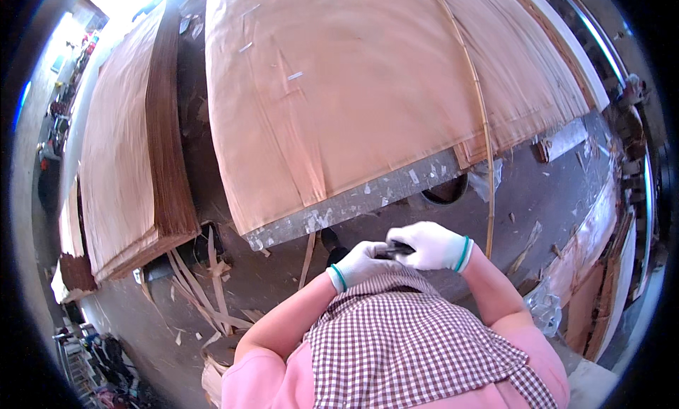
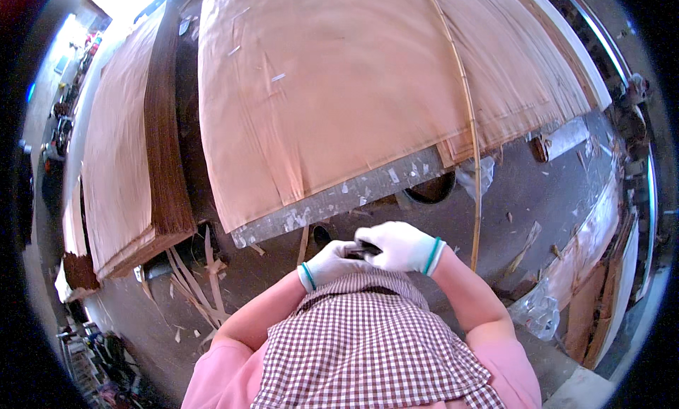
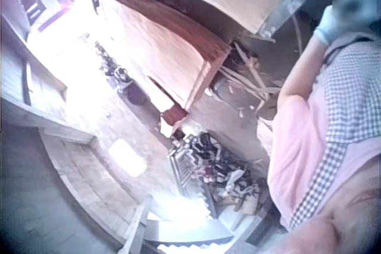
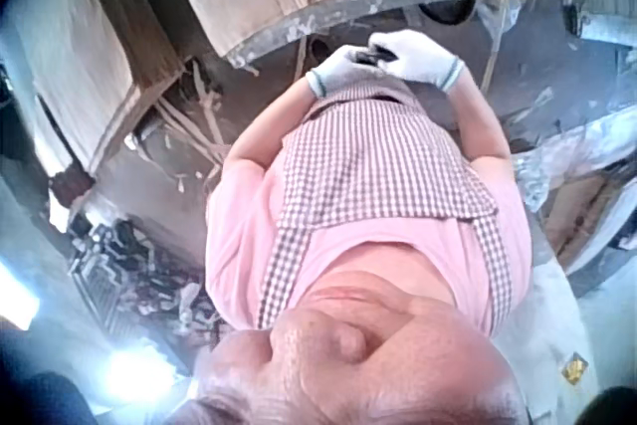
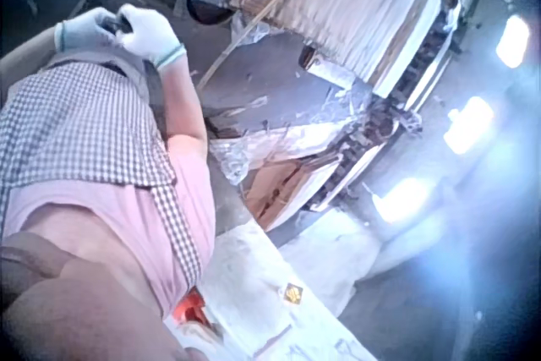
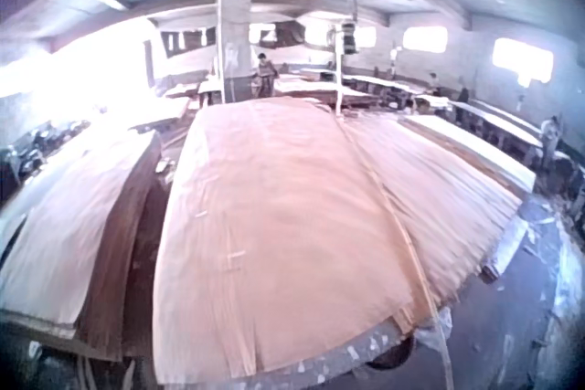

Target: The person cuts wood veneer sheets using a utility knife and a thin bamboo stick as a guide, then moves the cut pieces aside.

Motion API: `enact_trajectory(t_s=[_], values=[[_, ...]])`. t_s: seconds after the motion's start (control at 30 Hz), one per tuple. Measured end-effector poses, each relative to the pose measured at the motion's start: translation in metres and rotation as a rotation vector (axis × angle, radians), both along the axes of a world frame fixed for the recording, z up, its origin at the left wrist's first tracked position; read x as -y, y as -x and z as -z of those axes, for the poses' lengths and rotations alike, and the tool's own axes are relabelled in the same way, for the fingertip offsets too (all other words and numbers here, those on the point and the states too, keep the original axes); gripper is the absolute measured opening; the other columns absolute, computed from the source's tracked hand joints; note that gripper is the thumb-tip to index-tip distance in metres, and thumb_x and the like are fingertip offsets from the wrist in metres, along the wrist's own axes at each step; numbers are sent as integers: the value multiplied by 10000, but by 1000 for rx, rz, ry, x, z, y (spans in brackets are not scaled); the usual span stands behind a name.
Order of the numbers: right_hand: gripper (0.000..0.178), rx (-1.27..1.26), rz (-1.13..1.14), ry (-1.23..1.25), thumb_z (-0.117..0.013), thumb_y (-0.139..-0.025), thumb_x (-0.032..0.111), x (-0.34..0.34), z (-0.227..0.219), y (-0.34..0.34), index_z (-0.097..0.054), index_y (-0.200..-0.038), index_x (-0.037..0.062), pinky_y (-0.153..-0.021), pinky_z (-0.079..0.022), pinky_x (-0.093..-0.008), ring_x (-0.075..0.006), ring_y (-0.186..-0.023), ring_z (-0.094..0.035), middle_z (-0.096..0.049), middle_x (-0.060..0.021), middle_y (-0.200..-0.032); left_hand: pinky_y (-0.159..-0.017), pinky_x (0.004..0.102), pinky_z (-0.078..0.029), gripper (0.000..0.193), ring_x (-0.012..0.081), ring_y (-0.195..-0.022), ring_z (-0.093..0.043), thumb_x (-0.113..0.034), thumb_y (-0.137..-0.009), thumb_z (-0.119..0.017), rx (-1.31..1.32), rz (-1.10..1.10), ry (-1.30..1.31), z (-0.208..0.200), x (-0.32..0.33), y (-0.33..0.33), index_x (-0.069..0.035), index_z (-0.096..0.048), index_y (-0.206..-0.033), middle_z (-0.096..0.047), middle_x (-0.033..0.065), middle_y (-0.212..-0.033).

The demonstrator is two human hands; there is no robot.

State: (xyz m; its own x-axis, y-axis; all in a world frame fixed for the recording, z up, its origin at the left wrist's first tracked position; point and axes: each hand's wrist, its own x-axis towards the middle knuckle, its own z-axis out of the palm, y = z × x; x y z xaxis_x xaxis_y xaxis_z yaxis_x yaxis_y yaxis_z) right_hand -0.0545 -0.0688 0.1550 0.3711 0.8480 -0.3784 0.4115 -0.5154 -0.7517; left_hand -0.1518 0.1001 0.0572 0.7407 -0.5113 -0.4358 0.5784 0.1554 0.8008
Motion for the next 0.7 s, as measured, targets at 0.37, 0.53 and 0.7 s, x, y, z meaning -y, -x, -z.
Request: enact_trajectory(t_s=[0.37,0.53,0.7], values=[[329,-719,588,-126,-661,-868,228,-93,59,-15,-591,-1108,13,-481,-407,-212,-65,-550,-508,-569,7,-726,-642,198,-466,135,47,-723,-576,-86,-911,-592,-52,-947,3,22,-92,-13,-8,-680,-979,-665,0,-872],[155,-585,465,-50,-648,-857,167,-119,72,-51,-647,-920,25,-542,-425,-248,-83,-562,-501,-589,-4,-700,-592,188,-472,231,49,-653,-548,-1,-872,-610,-22,-1207,-129,24,-113,-14,-13,-625,-1102,-615,-19,-825],[179,-334,321,-8,-663,-814,188,-158,115,-83,-642,-841,12,-645,-462,-299,-142,-669,-572,-632,-64,-723,-1034,348,-337,563,215,-1196,-462,14,-870,-540,374,-1466,-727,39,-117,-14,-24,-350,-1399,-491,149,-1278]])
